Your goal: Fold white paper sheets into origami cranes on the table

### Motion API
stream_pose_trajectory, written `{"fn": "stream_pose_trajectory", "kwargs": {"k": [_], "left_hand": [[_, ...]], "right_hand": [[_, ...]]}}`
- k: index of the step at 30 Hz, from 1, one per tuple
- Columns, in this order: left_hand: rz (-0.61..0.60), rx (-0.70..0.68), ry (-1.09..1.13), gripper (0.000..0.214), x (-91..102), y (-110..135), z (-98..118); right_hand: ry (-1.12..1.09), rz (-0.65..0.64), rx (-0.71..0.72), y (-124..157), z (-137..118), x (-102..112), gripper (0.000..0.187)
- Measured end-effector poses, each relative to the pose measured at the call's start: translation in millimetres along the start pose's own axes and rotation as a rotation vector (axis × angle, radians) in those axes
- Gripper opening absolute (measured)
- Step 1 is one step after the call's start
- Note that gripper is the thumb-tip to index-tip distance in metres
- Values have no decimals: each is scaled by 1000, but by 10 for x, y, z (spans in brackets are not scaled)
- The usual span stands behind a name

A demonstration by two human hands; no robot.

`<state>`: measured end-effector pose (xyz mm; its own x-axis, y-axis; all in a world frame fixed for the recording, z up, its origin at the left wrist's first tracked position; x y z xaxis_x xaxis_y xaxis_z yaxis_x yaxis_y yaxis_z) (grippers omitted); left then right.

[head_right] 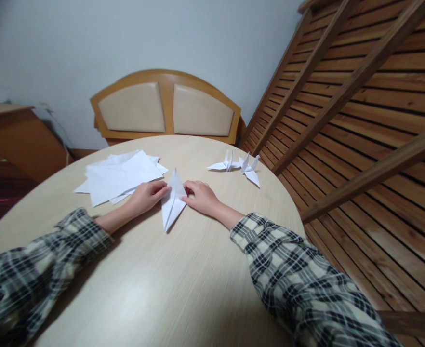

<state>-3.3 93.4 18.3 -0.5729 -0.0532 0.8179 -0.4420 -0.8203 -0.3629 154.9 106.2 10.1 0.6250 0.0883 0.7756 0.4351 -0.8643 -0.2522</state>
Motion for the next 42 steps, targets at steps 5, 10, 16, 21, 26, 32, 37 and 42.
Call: {"fn": "stream_pose_trajectory", "kwargs": {"k": [5,10,16,21,26,32,37,42], "left_hand": [[-4,17,1,31,4,-1,1],[-5,22,-2,32,5,0,1],[-3,13,-17,30,12,-7,12],[16,23,10,26,6,-2,-16],[13,55,78,38,6,9,-3],[12,58,102,42,11,14,24],[0,35,93,47,-20,18,-5],[5,-1,75,52,-32,19,-11]], "right_hand": [[67,-14,3,-4,-17,-17,17],[85,-8,10,-5,-39,-14,16],[49,8,-4,5,-26,1,18],[-152,16,-41,0,21,22,34],[-183,23,-59,-7,48,17,50],[-181,25,-39,1,74,-2,67],[-131,53,6,18,55,16,75],[-81,73,24,19,44,23,80]]}}
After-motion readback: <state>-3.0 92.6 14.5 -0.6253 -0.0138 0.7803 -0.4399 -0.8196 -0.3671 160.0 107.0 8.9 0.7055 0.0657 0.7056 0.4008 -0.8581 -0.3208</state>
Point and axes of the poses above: each hand's wrist, its own y-axis away from the middle knuckle, its own x-axis out of the back of the hand, z = x × y, the point moved 7 cm from there along -y, towards the middle knuckle, and after that the axes turned 11 degrees about -x, right-handed, at the moved point
